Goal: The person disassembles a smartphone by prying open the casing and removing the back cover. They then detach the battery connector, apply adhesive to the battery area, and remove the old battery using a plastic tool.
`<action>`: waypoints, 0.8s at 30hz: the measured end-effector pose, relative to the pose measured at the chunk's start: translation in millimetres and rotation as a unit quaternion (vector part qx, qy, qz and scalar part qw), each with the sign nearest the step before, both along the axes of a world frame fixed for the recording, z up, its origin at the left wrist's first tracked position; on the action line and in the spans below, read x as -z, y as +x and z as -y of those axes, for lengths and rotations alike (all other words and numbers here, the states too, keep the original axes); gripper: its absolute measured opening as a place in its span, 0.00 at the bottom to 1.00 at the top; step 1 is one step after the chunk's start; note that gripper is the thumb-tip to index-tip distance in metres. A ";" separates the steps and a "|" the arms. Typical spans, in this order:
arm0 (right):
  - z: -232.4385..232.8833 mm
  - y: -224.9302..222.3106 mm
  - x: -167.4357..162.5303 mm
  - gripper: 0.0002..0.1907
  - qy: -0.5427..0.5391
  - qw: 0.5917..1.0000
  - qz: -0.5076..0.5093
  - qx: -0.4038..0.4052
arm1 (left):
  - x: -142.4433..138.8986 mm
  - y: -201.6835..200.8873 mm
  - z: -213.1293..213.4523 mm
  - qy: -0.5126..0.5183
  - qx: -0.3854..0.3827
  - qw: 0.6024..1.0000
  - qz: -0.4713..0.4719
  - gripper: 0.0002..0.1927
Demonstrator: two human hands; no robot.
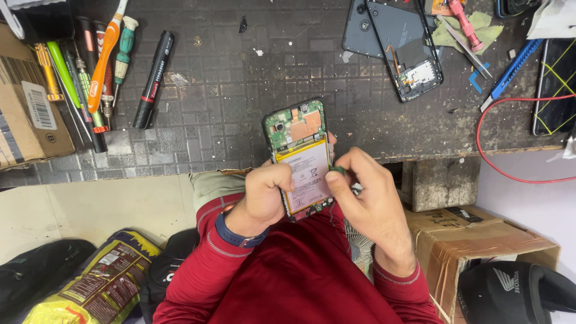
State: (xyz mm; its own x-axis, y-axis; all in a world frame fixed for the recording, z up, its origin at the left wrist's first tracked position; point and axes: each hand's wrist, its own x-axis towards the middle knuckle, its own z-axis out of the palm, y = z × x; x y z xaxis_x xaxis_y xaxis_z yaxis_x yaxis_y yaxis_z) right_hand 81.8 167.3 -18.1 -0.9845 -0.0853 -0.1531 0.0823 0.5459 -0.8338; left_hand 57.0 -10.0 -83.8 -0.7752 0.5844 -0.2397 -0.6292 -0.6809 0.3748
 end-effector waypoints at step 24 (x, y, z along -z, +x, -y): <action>31.0 59.4 15.3 0.08 0.127 0.989 -0.022 -0.071 | 35.2 90.6 19.4 -0.058 0.011 0.998 -0.005 0.52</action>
